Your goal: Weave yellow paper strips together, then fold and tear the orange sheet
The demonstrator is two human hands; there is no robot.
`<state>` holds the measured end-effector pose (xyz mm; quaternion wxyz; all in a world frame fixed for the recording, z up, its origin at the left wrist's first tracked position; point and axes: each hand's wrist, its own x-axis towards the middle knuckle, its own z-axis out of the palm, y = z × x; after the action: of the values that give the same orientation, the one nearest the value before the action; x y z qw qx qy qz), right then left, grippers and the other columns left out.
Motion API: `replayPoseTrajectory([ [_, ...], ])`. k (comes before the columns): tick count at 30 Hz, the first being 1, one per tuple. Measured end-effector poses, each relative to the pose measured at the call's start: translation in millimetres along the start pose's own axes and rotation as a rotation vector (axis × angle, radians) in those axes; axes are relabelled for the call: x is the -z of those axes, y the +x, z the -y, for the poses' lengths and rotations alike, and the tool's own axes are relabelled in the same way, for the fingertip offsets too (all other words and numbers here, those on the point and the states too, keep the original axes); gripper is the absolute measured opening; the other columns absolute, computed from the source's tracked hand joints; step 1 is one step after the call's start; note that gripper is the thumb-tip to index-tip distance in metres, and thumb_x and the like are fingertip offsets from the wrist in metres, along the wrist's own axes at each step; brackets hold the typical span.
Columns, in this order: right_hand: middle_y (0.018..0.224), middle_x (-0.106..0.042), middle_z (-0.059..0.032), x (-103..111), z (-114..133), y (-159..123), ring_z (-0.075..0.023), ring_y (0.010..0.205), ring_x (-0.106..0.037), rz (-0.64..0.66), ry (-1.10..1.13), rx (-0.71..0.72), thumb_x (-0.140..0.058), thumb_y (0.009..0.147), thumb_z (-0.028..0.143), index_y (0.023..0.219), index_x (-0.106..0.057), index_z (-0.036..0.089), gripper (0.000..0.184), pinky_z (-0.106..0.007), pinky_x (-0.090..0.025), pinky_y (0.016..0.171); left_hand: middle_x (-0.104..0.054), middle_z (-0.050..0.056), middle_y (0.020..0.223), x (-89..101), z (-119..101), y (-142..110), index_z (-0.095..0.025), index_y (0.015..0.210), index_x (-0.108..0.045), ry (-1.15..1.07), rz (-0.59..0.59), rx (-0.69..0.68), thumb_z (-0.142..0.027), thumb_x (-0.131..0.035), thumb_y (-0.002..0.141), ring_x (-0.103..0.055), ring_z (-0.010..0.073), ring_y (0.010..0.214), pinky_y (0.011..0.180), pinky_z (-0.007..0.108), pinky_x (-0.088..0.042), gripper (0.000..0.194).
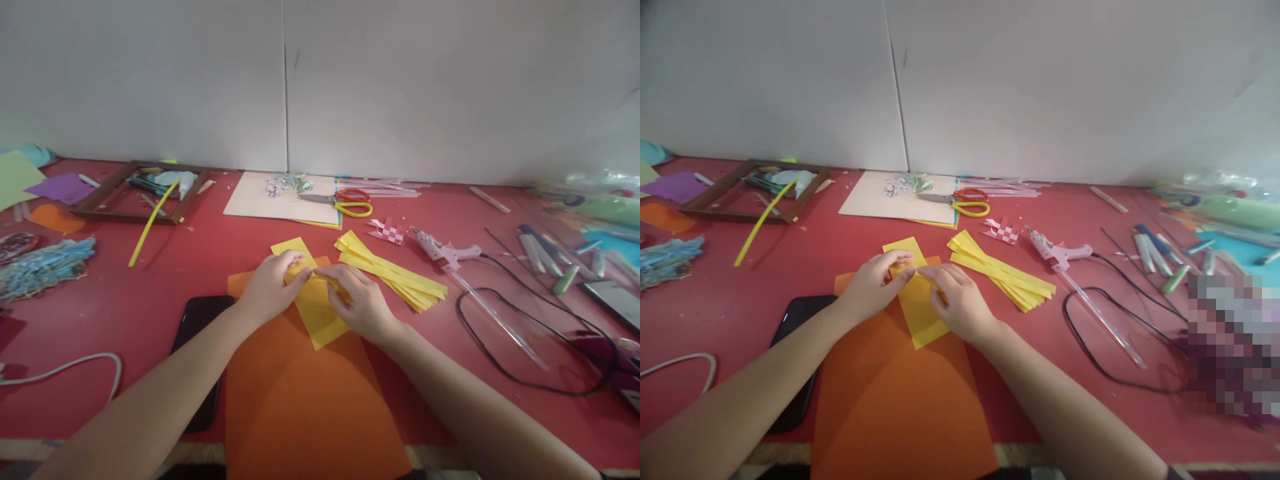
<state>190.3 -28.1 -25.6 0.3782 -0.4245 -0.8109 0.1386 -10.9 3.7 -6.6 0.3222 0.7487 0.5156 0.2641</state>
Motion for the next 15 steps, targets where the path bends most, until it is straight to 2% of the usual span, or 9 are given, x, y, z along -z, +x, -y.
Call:
replayPoseTrajectory([
  [2, 0.108, -0.073, -0.0071, 0.2, -1.1, 1.1, -0.0224, 0.101, -0.069, -0.095, 0.005, 0.118, -0.044, 0.08, -0.001, 0.121, -0.06, 0.025, 0.051, -0.04, -0.058, 0.087, -0.066, 0.012, 0.129, -1.1, -2.2, -1.2, -0.019, 0.121, -0.059, -0.078, 0.038, -0.005, -0.059, -0.047, 0.093, -0.059, 0.0292, 0.119, 0.097, 0.041, -0.047, 0.05],
  [4, 0.111, -0.072, -0.0076, 1.0, -1.7, 2.2, -0.0232, 0.105, -0.067, -0.16, 0.009, 0.218, -0.044, 0.077, -0.004, 0.125, -0.058, 0.024, 0.057, -0.043, -0.058, 0.089, -0.067, 0.012, 0.124, -1.7, -4.5, -2.2, -0.019, 0.123, -0.058, -0.265, 0.09, 0.047, -0.063, -0.044, 0.094, -0.062, 0.0277, 0.115, 0.095, 0.039, -0.048, 0.054],
  [7, 0.112, -0.072, -0.0079, 3.4, -0.3, 3.3, -0.0246, 0.11, -0.065, -0.193, -0.008, 0.289, -0.046, 0.075, -0.006, 0.129, -0.056, 0.024, 0.063, -0.046, -0.058, 0.091, -0.069, 0.012, 0.115, -0.5, -6.2, -2.6, -0.019, 0.12, -0.057, -0.649, 0.203, 0.184, -0.064, -0.045, 0.093, -0.065, 0.0243, 0.105, 0.087, 0.036, -0.05, 0.054],
  [10, 0.11, -0.073, -0.0083, 6.0, 2.5, 3.5, -0.0258, 0.111, -0.065, -0.214, -0.023, 0.328, -0.047, 0.074, -0.006, 0.132, -0.054, 0.023, 0.066, -0.047, -0.059, 0.09, -0.067, 0.011, 0.113, 3.1, -7.3, -1.9, -0.02, 0.12, -0.055, -0.983, 0.347, 0.337, -0.061, -0.055, 0.09, -0.065, 0.0192, 0.093, 0.083, 0.034, -0.051, 0.05],
  [12, 0.109, -0.073, -0.0091, 7.4, 3.9, 3.4, -0.0264, 0.111, -0.065, -0.224, -0.031, 0.353, -0.047, 0.073, -0.006, 0.133, -0.053, 0.023, 0.067, -0.048, -0.059, 0.089, -0.065, 0.008, 0.108, 6.2, -8.6, -1.3, -0.02, 0.12, -0.056, -1.069, 0.424, 0.394, -0.058, -0.063, 0.087, -0.063, 0.0158, 0.088, 0.082, 0.031, -0.05, 0.051],
  [15, 0.112, -0.072, -0.0108, 9.2, 5.0, 3.2, -0.027, 0.11, -0.065, -0.221, -0.039, 0.39, -0.046, 0.07, -0.005, 0.135, -0.052, 0.021, 0.07, -0.048, -0.06, 0.087, -0.061, 0.005, 0.099, 10.1, -10.6, -1.1, -0.019, 0.114, -0.06, -1.031, 0.535, 0.355, -0.055, -0.068, 0.085, -0.058, 0.0132, 0.085, 0.077, 0.027, -0.047, 0.047],
])
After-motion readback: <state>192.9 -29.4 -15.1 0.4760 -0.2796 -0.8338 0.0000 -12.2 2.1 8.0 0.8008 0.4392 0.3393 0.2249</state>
